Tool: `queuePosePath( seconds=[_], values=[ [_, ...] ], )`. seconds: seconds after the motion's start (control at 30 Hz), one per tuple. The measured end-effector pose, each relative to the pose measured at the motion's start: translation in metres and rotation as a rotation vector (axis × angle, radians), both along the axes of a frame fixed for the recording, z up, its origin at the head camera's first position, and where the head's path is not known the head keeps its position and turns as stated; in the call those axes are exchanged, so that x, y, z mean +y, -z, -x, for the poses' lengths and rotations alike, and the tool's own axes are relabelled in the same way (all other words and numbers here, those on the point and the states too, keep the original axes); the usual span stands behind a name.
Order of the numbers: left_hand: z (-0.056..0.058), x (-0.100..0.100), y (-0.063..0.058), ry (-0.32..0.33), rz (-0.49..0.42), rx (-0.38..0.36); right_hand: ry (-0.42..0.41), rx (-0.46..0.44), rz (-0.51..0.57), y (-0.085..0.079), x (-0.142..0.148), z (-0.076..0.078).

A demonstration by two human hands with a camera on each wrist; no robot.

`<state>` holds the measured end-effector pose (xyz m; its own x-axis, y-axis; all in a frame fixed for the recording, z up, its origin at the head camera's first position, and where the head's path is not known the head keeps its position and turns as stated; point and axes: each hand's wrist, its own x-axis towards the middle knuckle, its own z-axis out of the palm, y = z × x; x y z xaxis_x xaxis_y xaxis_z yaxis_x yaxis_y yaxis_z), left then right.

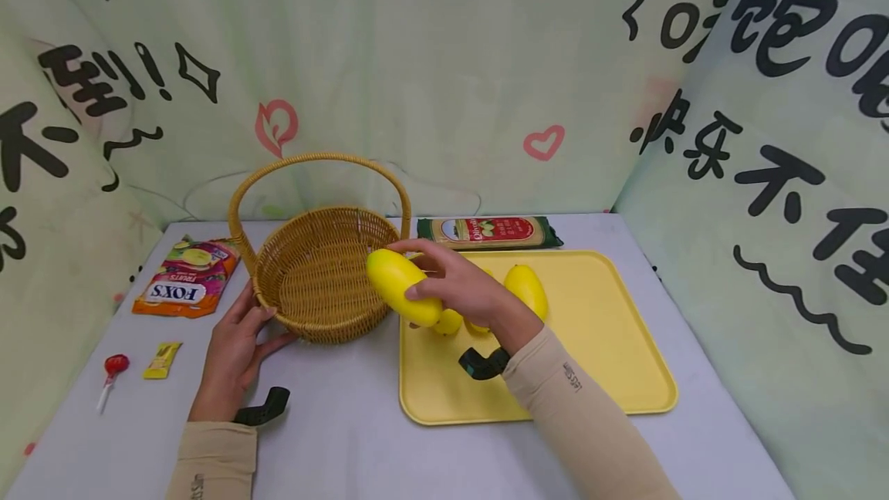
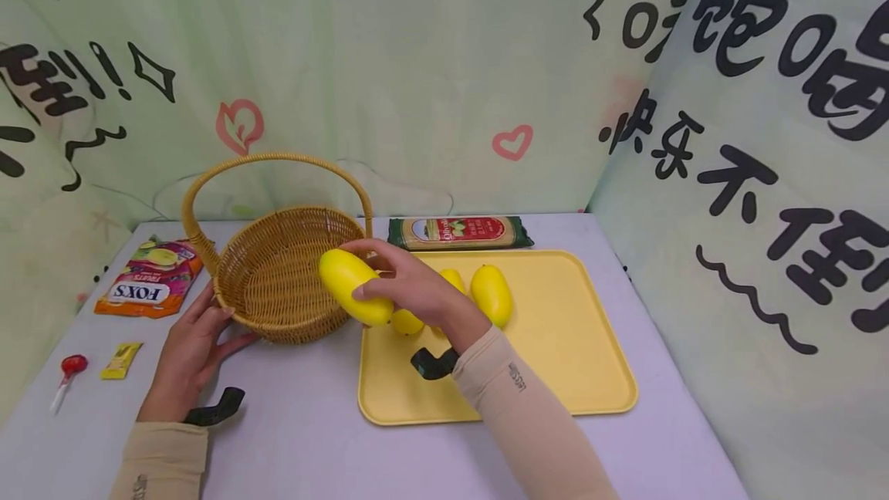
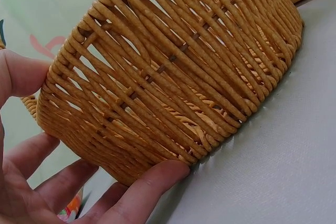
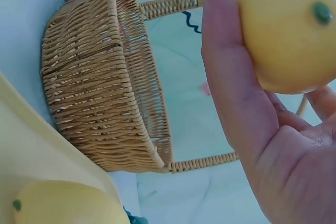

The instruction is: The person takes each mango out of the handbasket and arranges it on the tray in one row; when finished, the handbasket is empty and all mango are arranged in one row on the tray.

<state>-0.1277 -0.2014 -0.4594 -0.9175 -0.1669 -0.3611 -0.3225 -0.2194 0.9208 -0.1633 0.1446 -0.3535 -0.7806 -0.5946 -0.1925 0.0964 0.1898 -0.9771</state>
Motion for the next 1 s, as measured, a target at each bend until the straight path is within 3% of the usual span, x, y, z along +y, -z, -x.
queuePosePath(
  seconds=[0.17, 0.4, 0.67, 1.0],
  values=[
    [0.000, 0.000, 0.000, -0.002, -0.011, 0.009, 0.037, 0.001, 0.055, 0.001, 0.012, -0.010],
    [0.000, -0.001, 0.001, 0.006, -0.013, 0.011, 0.139, 0.081, 0.015, 0.003, 0.037, -0.019],
    [-0.001, 0.000, 0.000, 0.006, 0.001, 0.010, 0.197, 0.104, 0.054, 0.015, 0.069, -0.023],
    [-0.001, 0.000, 0.003, 0.001, -0.018, 0.010, 0.308, 0.130, 0.013, 0.025, 0.106, -0.026]
  ],
)
